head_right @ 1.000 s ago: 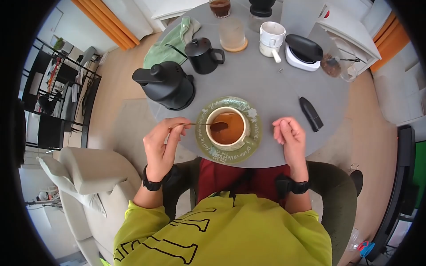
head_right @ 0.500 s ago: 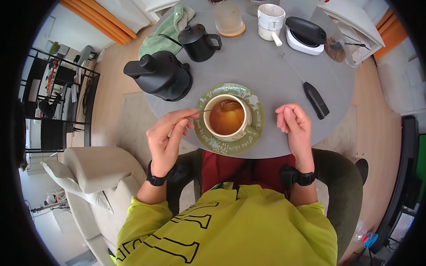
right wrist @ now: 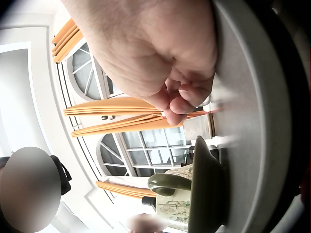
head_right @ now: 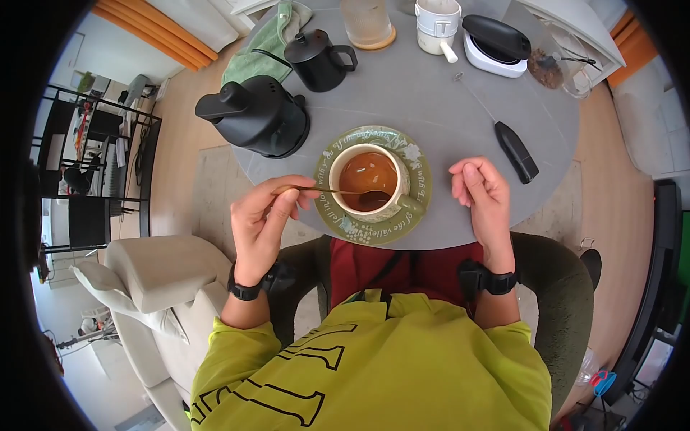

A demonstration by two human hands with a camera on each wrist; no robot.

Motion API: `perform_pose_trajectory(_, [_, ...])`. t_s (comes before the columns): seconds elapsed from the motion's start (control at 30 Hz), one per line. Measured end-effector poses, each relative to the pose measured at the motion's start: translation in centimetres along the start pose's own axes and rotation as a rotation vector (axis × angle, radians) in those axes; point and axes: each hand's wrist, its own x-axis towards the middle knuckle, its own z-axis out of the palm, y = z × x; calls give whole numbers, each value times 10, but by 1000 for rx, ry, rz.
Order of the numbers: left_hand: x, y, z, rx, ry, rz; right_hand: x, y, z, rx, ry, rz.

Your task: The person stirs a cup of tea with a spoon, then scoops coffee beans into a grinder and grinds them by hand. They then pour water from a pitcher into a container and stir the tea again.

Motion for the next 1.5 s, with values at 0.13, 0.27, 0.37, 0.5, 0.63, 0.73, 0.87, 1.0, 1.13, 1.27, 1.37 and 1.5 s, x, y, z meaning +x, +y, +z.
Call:
perform_pose_trajectory(0.13, [-1,0,3,-15,-3,-10,1,-1,1,5,5,9])
perform_pose_trajectory(0.27, [-1,3,2,50,39,23,5,-16,9,-123,-19,100])
perform_pose_trajectory(0.37, [-1,3,2,74,52,49,10,-28,22,-433,-118,136])
perform_pose_trajectory(0.5, [-2,5,2,81,53,89,16,-33,34,-493,-244,249])
perform_pose_trajectory(0.63, [-3,8,3,93,45,90,19,-28,35,-371,-235,270])
perform_pose_trajectory(0.73, [-4,7,4,83,50,99,18,-26,35,-351,-202,266])
perform_pose_trajectory(0.87, [-5,7,4,91,37,98,18,-25,32,-361,-138,262])
perform_pose_trajectory(1.0, [-6,5,8,70,11,74,17,-25,18,-386,-89,241])
perform_pose_trajectory(1.13, [-5,4,15,57,-13,62,14,-30,10,-441,-84,245])
perform_pose_trajectory(1.27, [-4,6,19,40,-7,24,11,-34,9,-519,-97,214])
perform_pose_trajectory(1.37, [-1,6,20,133,-3,97,13,-29,3,-569,-73,170])
perform_pose_trajectory(1.5, [6,4,28,136,121,39,10,-18,-2,-496,54,49])
